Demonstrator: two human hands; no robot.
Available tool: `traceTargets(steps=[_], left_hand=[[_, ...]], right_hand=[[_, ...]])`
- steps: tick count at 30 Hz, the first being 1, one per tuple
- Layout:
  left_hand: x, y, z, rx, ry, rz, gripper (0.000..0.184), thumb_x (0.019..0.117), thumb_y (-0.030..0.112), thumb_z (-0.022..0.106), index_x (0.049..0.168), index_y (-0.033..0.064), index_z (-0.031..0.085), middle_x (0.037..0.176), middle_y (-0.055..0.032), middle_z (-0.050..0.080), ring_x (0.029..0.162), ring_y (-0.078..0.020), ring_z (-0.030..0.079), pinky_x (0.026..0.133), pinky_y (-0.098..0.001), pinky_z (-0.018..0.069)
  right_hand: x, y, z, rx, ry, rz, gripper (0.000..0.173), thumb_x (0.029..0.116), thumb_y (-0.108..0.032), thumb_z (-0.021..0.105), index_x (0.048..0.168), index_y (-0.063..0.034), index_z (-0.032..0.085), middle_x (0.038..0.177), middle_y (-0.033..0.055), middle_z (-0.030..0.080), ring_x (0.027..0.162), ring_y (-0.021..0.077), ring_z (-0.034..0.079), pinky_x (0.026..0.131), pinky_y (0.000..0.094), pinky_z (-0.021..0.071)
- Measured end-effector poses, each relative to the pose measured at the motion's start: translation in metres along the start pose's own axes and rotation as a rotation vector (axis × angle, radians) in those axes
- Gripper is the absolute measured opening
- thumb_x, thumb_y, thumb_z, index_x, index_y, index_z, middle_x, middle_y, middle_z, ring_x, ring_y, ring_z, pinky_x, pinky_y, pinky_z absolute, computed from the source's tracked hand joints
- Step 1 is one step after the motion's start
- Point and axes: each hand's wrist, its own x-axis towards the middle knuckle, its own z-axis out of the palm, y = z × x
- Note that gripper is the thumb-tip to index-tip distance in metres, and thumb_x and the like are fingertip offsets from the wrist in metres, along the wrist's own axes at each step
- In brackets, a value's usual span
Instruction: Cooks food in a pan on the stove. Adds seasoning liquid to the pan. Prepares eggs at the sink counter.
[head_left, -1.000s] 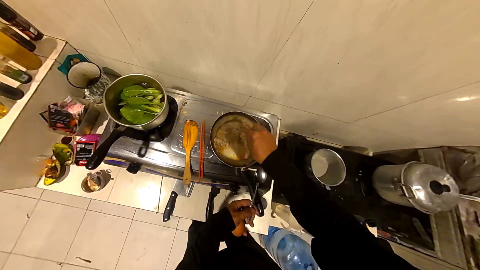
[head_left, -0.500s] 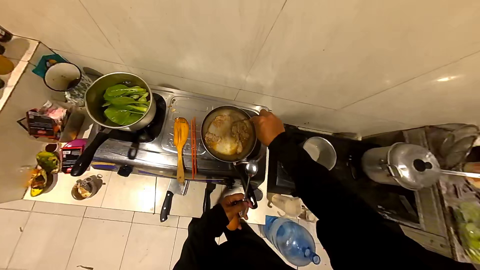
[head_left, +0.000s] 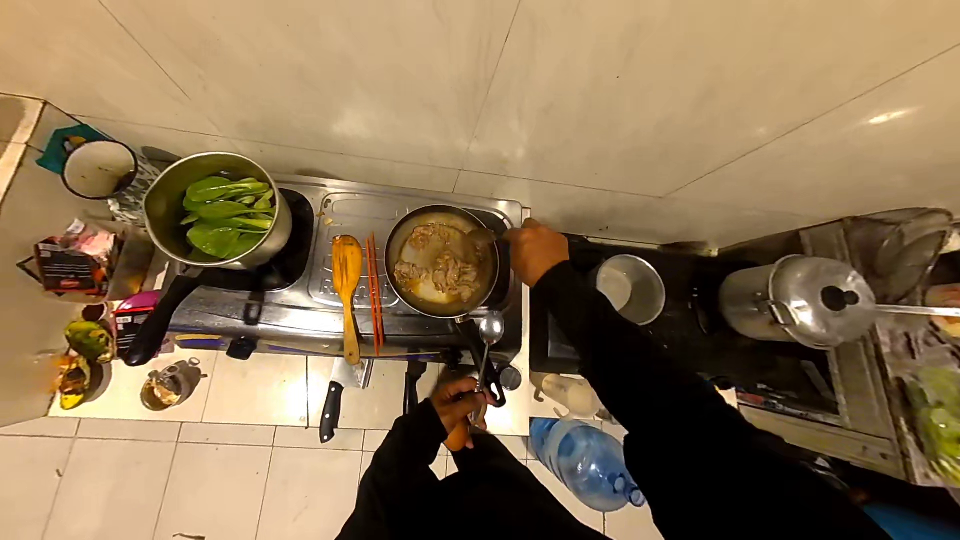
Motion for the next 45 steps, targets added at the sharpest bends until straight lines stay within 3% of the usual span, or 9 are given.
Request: traceTargets(steps=[3, 5, 9, 15, 24, 31, 37, 41, 45], left_hand=[[-0.001, 0.001, 0.0, -0.01, 0.005, 0.005, 0.018, 0.0993, 0.021, 0.059, 0.11, 0.0112, 0.069, 0.09, -0.0022, 0.075, 0.065, -0.0128, 0.071, 0.048, -0.0287, 0.0573], [0.0, 0.001, 0.002, 0.0, 0.017, -0.007, 0.018, 0.0992, 0.019, 0.058, 0.11, 0.0104, 0.069, 0.089, -0.0026, 0.074, 0.065, -0.0132, 0.071, 0.048, -0.029, 0.0574], [0.0, 0.005, 0.004, 0.036, 0.026, -0.033, 0.019, 0.1001, 0.02, 0.056, 0.111, 0.0097, 0.067, 0.09, -0.0025, 0.073, 0.067, -0.0141, 0.071, 0.049, -0.0299, 0.0575], [-0.001, 0.006, 0.005, 0.023, 0.027, -0.029, 0.018, 0.0998, 0.019, 0.056, 0.111, 0.0093, 0.067, 0.09, -0.0028, 0.073, 0.067, -0.0141, 0.071, 0.049, -0.0296, 0.0579], [0.001, 0.003, 0.004, 0.017, 0.01, -0.023, 0.018, 0.1, 0.021, 0.057, 0.11, 0.0105, 0.067, 0.09, -0.0023, 0.074, 0.066, -0.0137, 0.071, 0.049, -0.0287, 0.0575], [0.0, 0.004, 0.004, 0.024, 0.02, -0.005, 0.018, 0.1001, 0.019, 0.056, 0.11, 0.0097, 0.068, 0.088, -0.0023, 0.073, 0.066, -0.0131, 0.071, 0.049, -0.0283, 0.0572], [0.0, 0.003, 0.004, 0.043, 0.003, 0.022, 0.018, 0.1007, 0.018, 0.055, 0.111, 0.0099, 0.067, 0.089, -0.001, 0.073, 0.066, -0.0121, 0.07, 0.049, -0.0281, 0.0572], [0.0, -0.001, -0.001, 0.029, -0.025, 0.044, 0.017, 0.1011, 0.019, 0.056, 0.11, 0.0117, 0.068, 0.093, -0.0006, 0.074, 0.068, -0.0116, 0.071, 0.049, -0.0282, 0.0576], [-0.001, 0.001, -0.001, 0.033, -0.022, 0.028, 0.017, 0.101, 0.019, 0.056, 0.111, 0.011, 0.068, 0.093, -0.0012, 0.074, 0.066, -0.0117, 0.071, 0.049, -0.0276, 0.0574]], right_hand=[[0.034, 0.026, 0.046, 0.189, -0.614, 0.05, 0.025, 0.0991, -0.009, 0.056, 0.114, -0.0067, 0.075, 0.118, 0.0234, 0.069, 0.113, 0.0445, 0.065, 0.09, 0.0679, 0.0511], [0.036, 0.023, 0.054, 0.269, -0.72, 0.051, 0.024, 0.0983, -0.012, 0.06, 0.115, -0.0107, 0.076, 0.118, 0.0177, 0.072, 0.115, 0.0388, 0.066, 0.095, 0.0652, 0.0503], [0.017, 0.001, 0.041, 0.326, -0.683, -0.049, 0.026, 0.1004, -0.013, 0.058, 0.119, -0.012, 0.076, 0.122, 0.0168, 0.07, 0.117, 0.0367, 0.065, 0.098, 0.0609, 0.0509], [-0.006, -0.001, 0.017, 0.189, -0.529, -0.095, 0.025, 0.0987, -0.008, 0.058, 0.115, -0.0107, 0.077, 0.117, 0.0207, 0.068, 0.103, 0.0409, 0.068, 0.081, 0.0618, 0.0565], [0.024, -0.009, 0.013, 0.019, -0.871, -0.006, 0.018, 0.0957, -0.014, 0.063, 0.106, -0.0054, 0.075, 0.111, 0.0214, 0.072, 0.107, 0.0435, 0.068, 0.084, 0.0676, 0.0524], [-0.008, -0.012, 0.016, 0.251, -0.518, -0.13, 0.024, 0.0974, -0.007, 0.059, 0.112, -0.0116, 0.078, 0.112, 0.0186, 0.069, 0.102, 0.0383, 0.068, 0.082, 0.0595, 0.0562], [-0.016, -0.019, 0.038, 0.242, -0.521, -0.093, 0.019, 0.0914, 0.004, 0.065, 0.108, 0.0028, 0.074, 0.123, 0.0263, 0.065, 0.11, 0.0453, 0.065, 0.09, 0.063, 0.0549], [-0.019, -0.018, 0.031, 0.279, -0.393, -0.111, 0.017, 0.0931, 0.0, 0.064, 0.106, -0.0001, 0.076, 0.116, 0.0245, 0.066, 0.104, 0.0424, 0.067, 0.084, 0.0602, 0.0573], [-0.028, -0.02, 0.035, 0.248, -0.551, -0.134, 0.027, 0.0938, 0.002, 0.063, 0.117, -0.0054, 0.074, 0.126, 0.0224, 0.064, 0.114, 0.0419, 0.065, 0.091, 0.0599, 0.056]])
